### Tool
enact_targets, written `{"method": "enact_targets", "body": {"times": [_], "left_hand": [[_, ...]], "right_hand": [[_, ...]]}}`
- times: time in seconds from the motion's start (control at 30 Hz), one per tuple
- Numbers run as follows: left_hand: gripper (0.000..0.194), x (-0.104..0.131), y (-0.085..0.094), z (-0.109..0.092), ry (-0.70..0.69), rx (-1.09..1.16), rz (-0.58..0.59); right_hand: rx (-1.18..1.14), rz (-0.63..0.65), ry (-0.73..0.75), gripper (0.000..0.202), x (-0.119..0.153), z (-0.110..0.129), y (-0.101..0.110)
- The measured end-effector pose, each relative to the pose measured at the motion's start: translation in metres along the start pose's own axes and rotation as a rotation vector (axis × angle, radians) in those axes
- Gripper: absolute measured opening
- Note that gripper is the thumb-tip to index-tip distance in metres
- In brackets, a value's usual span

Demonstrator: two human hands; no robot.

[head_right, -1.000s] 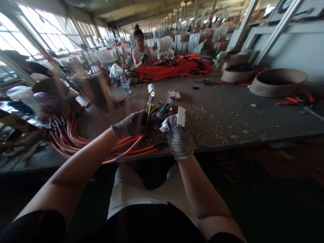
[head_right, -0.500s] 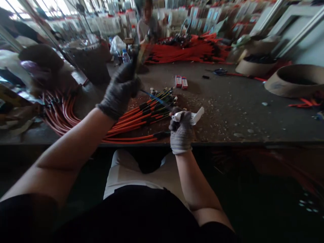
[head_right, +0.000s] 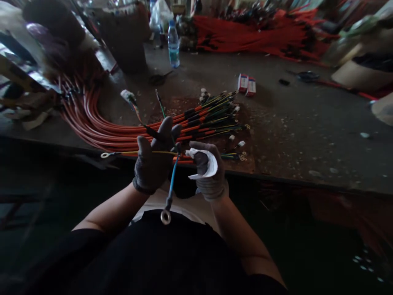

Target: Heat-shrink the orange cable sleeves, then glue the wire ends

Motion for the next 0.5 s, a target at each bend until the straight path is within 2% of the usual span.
{"method": "enact_targets", "body": {"times": [0.07, 0.17, 0.3, 0.5], "left_hand": [[0.067, 0.006, 0.007, -0.005, -0.022, -0.139, 0.017], [0.066, 0.01, 0.016, -0.004, -0.069, -0.266, 0.022], [0.073, 0.009, 0.015, -0.002, -0.165, -0.383, 0.096], [0.075, 0.008, 0.015, -0.002, -0.158, -0.486, 0.118]], "right_hand": [[0.066, 0.04, 0.08, 0.025, -0.002, 0.011, -0.007], [0.075, 0.077, 0.124, 0.022, -0.003, 0.015, -0.012], [0.053, 0.082, 0.137, 0.006, -0.001, 0.012, -0.014], [0.121, -0.055, 0.261, 0.004, 0.001, 0.006, -0.007]]}}
Point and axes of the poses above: each hand's wrist, its own x-axis away from the middle knuckle, its own y-axis out of the back of the hand, z = x × y, the point moved 7 cm from there along -x, towards the middle knuckle, and after that the axes turned 3 degrees about y, right-handed, at the moved point
